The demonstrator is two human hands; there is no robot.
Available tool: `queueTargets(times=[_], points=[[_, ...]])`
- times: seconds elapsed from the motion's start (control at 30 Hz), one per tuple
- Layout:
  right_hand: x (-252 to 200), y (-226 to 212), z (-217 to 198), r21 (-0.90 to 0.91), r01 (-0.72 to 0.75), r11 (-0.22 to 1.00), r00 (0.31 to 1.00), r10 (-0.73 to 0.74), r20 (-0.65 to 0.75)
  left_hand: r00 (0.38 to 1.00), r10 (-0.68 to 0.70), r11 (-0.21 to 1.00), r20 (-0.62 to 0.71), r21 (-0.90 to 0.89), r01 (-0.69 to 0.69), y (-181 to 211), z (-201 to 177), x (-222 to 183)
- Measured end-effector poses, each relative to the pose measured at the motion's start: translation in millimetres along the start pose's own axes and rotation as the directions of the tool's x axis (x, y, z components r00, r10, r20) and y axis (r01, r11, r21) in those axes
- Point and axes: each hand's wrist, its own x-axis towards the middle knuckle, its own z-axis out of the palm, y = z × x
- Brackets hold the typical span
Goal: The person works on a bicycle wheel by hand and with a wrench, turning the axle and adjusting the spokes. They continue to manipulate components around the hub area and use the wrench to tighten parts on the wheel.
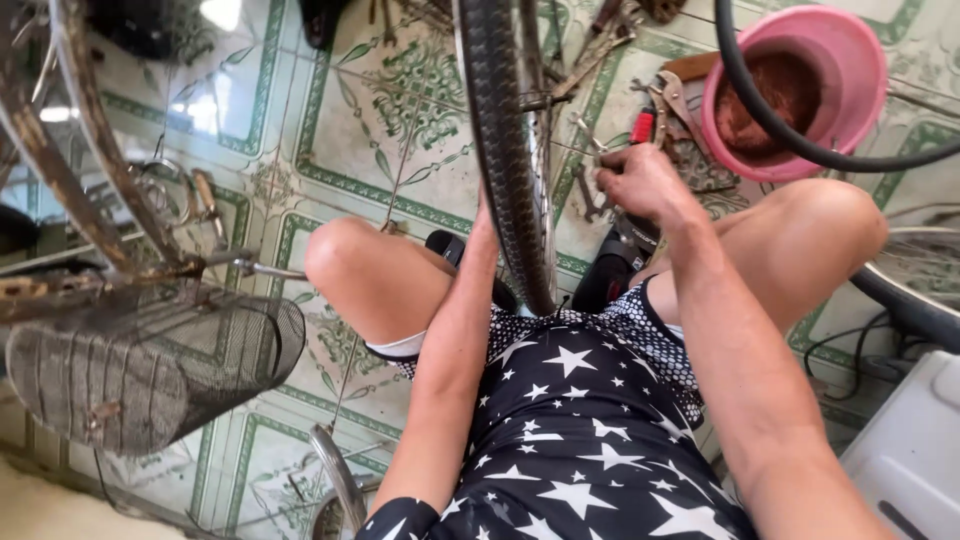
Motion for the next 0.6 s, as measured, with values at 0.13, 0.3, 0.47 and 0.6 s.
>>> queueTargets(times=[0.13, 0.3, 0.47, 0.6], points=[[9.8, 10.0, 27.9, 0.239, -0.067, 0.969, 0.996, 0.078, -0.036, 0.998, 0.069, 0.993, 0.002, 0.1, -0.069, -0.3, 1.9, 3.2], [38.7, 42.1, 67.0, 0.463, -0.033, 0.886, 0.987, 0.103, -0.126, 0.994, -0.05, 0.992, -0.093, 0.107, 0.06, 15.5, 15.8, -9.9], [66.3, 43.9, 41.6, 0.499, 0.083, 0.862, 0.957, 0.071, -0.283, 0.994, -0.05, 0.994, -0.099, 0.09, 0.059, 10.3, 11.3, -4.6], [49.5, -9.0, -29.9, 0.265, 0.094, 0.96, 0.956, -0.013, -0.292, 0.99, -0.076, 0.996, -0.117, 0.039, 0.081, -3.8, -5.8, 11.4]])
